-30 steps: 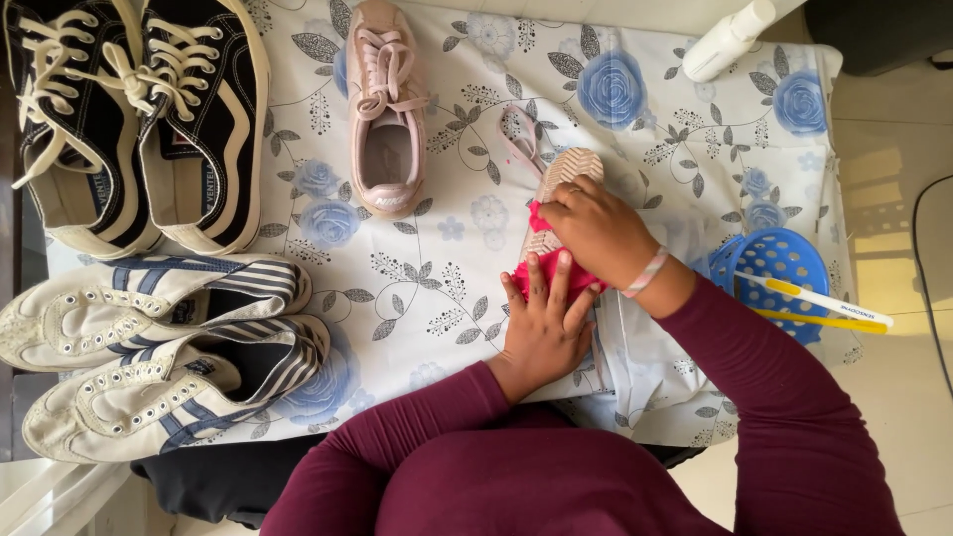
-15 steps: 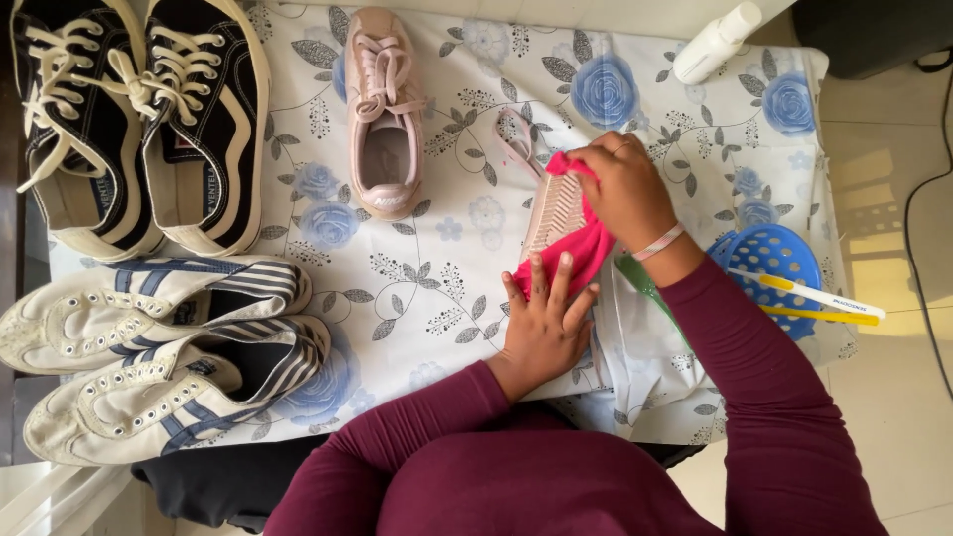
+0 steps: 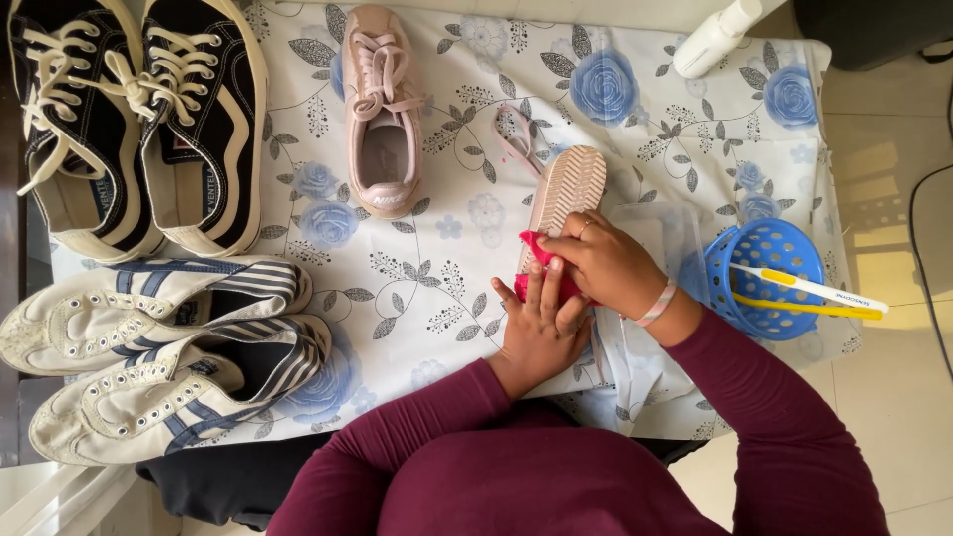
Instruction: The person scrubs the sole of a pink shoe with a green brush and wipes it with a pink cloth. The person repeats the scrubbing and wiping steps on the same shoe sole.
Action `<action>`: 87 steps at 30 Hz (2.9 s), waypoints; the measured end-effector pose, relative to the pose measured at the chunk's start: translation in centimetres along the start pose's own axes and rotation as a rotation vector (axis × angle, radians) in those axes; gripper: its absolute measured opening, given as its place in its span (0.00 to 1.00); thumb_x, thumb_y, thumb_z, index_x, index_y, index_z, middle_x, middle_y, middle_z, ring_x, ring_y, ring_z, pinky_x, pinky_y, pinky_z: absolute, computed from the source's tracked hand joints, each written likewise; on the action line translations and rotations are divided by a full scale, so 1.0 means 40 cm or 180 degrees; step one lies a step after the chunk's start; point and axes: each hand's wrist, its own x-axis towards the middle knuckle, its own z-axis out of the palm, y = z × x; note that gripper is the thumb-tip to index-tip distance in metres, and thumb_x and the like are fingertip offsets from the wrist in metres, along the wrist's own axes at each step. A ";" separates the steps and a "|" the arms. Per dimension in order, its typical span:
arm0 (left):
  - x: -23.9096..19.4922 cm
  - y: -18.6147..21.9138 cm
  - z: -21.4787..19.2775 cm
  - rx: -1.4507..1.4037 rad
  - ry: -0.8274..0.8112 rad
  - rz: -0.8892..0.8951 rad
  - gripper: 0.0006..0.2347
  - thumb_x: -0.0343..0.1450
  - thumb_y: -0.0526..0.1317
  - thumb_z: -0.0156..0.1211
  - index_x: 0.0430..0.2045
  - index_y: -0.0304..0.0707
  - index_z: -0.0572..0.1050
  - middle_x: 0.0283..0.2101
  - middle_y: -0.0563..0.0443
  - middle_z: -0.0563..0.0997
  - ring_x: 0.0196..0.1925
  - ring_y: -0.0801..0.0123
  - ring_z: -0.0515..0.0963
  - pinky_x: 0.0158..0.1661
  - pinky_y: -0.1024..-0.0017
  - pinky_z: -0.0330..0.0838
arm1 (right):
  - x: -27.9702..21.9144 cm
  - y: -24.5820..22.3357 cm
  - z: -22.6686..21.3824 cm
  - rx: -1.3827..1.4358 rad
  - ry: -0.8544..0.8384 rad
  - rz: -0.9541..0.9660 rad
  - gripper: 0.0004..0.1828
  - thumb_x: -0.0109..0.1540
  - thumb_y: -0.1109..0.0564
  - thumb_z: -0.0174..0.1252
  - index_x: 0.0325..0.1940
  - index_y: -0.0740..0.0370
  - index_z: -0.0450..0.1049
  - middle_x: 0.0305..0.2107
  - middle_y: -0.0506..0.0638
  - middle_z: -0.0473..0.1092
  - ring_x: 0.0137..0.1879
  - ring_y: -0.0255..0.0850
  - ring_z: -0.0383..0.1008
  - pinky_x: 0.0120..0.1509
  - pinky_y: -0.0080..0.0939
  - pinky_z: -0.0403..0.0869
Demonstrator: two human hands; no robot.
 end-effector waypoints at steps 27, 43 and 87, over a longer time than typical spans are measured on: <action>0.058 -0.016 -0.063 -0.0851 -0.0063 -0.0347 0.32 0.62 0.44 0.65 0.56 0.48 0.50 0.74 0.18 0.46 0.76 0.21 0.41 0.66 0.27 0.24 | 0.030 -0.027 0.021 -0.0189 0.0229 0.0389 0.13 0.61 0.60 0.57 0.50 0.56 0.78 0.41 0.50 0.68 0.50 0.48 0.74 0.55 0.42 0.74; 0.067 -0.010 -0.075 -0.0757 -0.0098 -0.0261 0.31 0.65 0.51 0.65 0.57 0.48 0.52 0.74 0.20 0.48 0.77 0.25 0.44 0.68 0.31 0.25 | -0.028 -0.095 -0.055 -0.0480 -0.0203 0.0620 0.12 0.59 0.56 0.58 0.47 0.54 0.77 0.39 0.46 0.68 0.49 0.42 0.73 0.51 0.38 0.75; 0.065 -0.073 -0.139 -0.2643 0.0074 -0.1105 0.37 0.63 0.44 0.73 0.62 0.34 0.55 0.69 0.21 0.54 0.71 0.25 0.57 0.69 0.35 0.45 | 0.040 -0.262 -0.174 0.2812 -0.0135 0.1503 0.29 0.67 0.56 0.55 0.72 0.64 0.63 0.63 0.66 0.67 0.71 0.58 0.63 0.74 0.58 0.61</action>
